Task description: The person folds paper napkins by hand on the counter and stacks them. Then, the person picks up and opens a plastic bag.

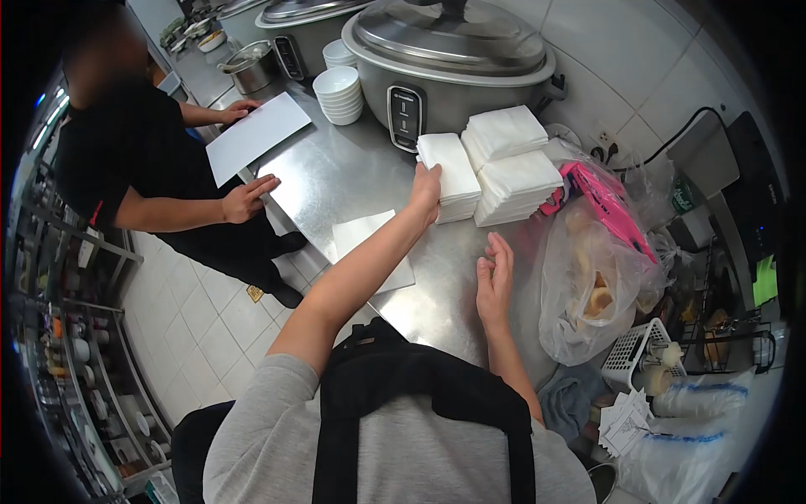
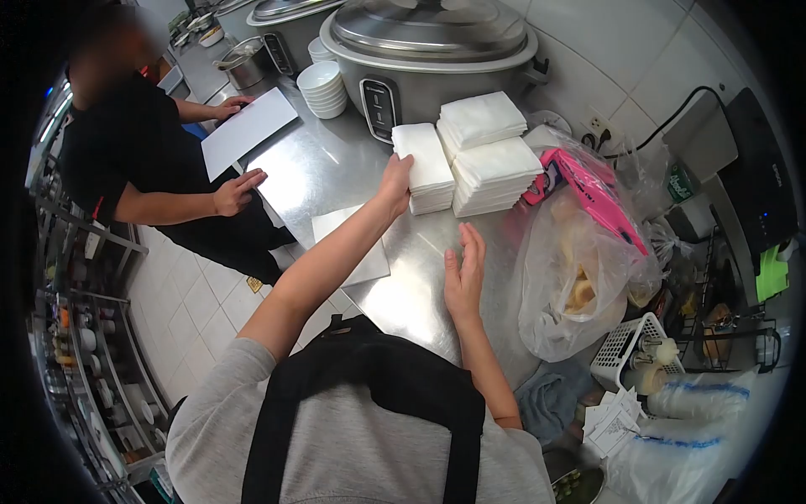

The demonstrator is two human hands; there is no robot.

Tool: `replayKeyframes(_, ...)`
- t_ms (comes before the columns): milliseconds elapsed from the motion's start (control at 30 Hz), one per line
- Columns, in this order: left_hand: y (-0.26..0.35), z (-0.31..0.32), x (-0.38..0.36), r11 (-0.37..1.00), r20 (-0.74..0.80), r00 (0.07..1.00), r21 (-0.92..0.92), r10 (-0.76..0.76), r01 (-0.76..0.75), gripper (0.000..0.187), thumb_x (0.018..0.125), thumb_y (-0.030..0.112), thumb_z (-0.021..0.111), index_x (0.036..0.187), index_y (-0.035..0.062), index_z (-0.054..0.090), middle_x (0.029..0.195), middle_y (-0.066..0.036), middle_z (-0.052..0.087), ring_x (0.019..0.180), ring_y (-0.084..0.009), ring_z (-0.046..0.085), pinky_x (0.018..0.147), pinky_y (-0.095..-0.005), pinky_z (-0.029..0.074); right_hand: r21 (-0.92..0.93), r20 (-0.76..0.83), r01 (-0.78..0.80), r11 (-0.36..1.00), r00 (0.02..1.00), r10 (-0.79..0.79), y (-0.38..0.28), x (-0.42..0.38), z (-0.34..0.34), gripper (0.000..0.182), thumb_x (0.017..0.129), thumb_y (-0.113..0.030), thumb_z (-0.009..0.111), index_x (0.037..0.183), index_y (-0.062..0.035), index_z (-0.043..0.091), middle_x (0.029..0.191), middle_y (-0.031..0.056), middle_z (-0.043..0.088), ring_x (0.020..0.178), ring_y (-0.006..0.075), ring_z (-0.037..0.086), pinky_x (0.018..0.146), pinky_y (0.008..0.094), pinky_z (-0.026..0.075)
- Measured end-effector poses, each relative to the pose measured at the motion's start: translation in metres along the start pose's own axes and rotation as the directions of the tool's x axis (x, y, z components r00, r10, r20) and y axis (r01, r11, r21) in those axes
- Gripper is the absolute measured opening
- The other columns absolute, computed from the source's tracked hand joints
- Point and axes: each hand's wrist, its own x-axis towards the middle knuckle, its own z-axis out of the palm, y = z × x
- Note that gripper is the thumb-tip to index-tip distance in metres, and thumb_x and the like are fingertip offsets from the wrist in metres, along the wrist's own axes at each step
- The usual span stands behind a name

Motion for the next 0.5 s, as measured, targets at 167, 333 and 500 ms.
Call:
replayKeyframes(167, -0.015, -0.005, 0.021, 0.965, -0.03, 0.999, 0.259, 0.04, -0.031, 0.056, 0.094, 0.028, 0.043, 0.138, -0.0004, 0.022, 0.14, -0.02, 0.031, 0.125, -0.0328, 0.038, 0.102, -0.0434, 0.034, -0.041, -0.021, -0.023, 0.999, 1.0, 0.022, 0.008, 0.0, -0.011, 0.046, 0.095, -0.027, 0.047, 0.132, 0.0002, 0.041, 0.135, 0.0196, 0.038, 0.122, 0.0319, 0.042, 0.103, 0.0393, 0.033)
replayKeyframes(333, -0.004, -0.001, 0.006, 0.848, -0.089, 0.982, 0.521, 0.167, -0.097, 0.069, 0.095, 0.042, 0.036, 0.145, 0.0024, 0.01, 0.152, -0.017, 0.012, 0.139, -0.0325, 0.014, 0.112, -0.0392, 0.016, -0.095, -0.04, 0.068, 0.993, 0.997, -0.072, 0.006, 0.01, -0.014, 0.047, 0.096, -0.028, 0.046, 0.132, 0.0021, 0.04, 0.137, 0.0205, 0.037, 0.128, 0.0332, 0.037, 0.107, 0.0403, 0.027)
replayKeyframes(500, -0.016, -0.009, 0.019, 0.998, 0.103, 0.994, 0.045, -0.043, 0.038, 0.08, 0.093, 0.062, 0.023, 0.143, -0.0002, 0.022, 0.148, -0.015, 0.029, 0.134, -0.026, 0.032, 0.11, -0.0336, 0.023, -0.101, -0.026, 0.07, 0.992, 0.997, -0.073, 0.006, 0.016, -0.006, 0.049, 0.096, -0.028, 0.045, 0.133, 0.0031, 0.038, 0.137, 0.0209, 0.036, 0.128, 0.0339, 0.036, 0.107, 0.0402, 0.027)
